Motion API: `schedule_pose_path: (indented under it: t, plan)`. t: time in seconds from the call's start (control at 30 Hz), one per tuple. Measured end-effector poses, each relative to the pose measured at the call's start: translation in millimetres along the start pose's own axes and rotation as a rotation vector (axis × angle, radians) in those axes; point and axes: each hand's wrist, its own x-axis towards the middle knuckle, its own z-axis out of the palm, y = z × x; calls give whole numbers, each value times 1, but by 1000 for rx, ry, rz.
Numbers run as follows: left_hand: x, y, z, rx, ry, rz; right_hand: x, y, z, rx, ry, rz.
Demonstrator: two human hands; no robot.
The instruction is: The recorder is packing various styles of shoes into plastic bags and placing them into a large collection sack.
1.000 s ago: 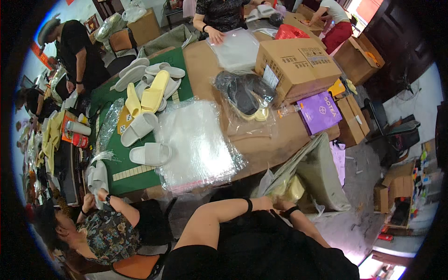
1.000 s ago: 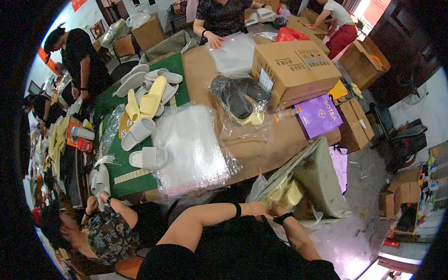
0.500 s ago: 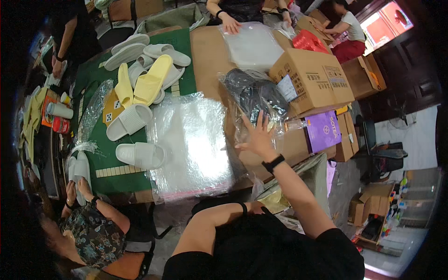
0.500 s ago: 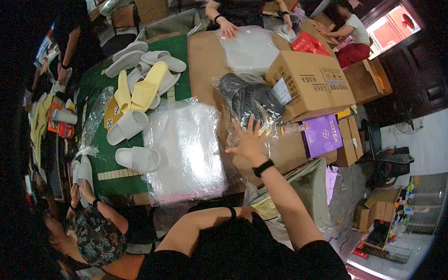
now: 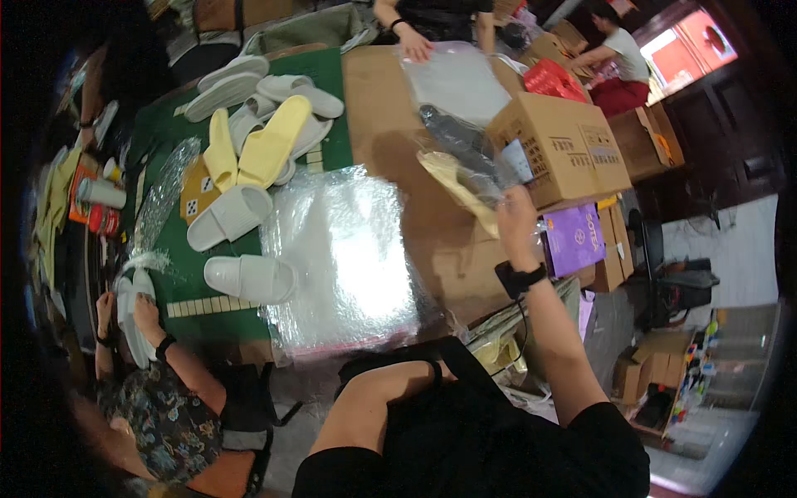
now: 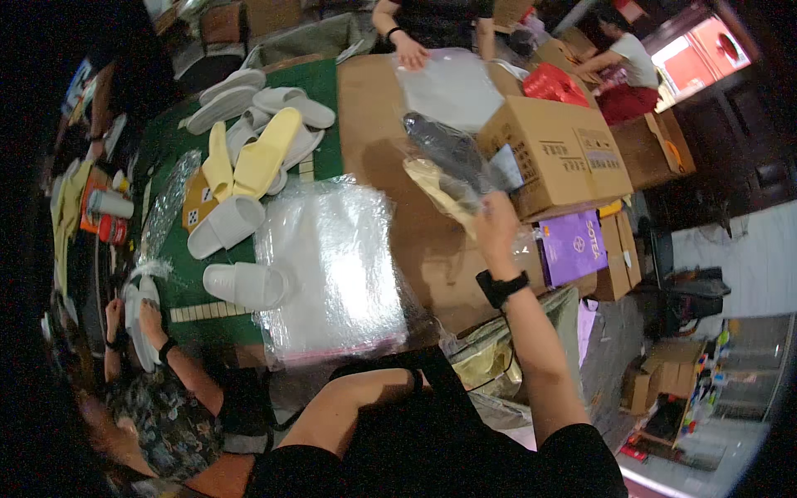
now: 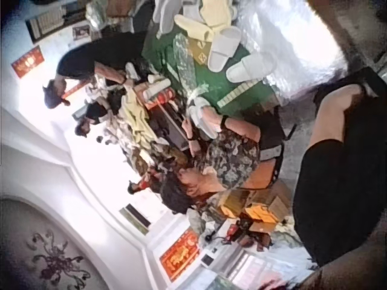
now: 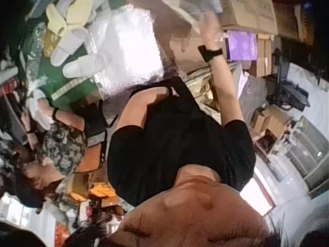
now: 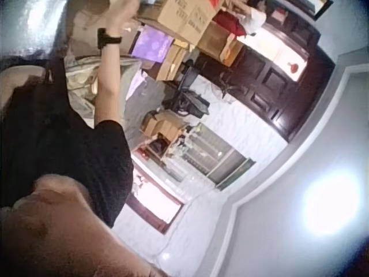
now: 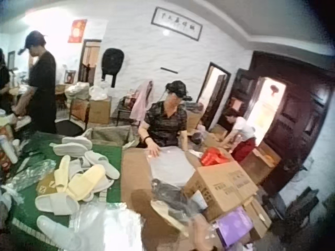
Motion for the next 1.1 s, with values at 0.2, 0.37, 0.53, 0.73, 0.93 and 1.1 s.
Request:
schedule_pose_path:
  t: [0.2, 0.37, 0.53, 0.73, 0.93, 1.1]
  plan:
    - [6, -2, 12, 274, -189, -44, -60, 11, -136, 441, 574, 508]
    - [36, 41, 20, 906, -631, -11, -240, 47, -221, 368, 861, 706]
    - [27, 104, 14, 1422, -734, 264, -429, 51, -235, 18, 945, 893]
    - [33, 113, 43, 1227, -667, 595, -480, 42, -228, -572, 526, 1036]
    - [29, 121, 79, 1180, -853, 652, -467, 47, -159, -489, -316, 817]
    - [35, 147, 72, 1283, -1025, 572, -508, 69, -100, -492, -1163, 1136]
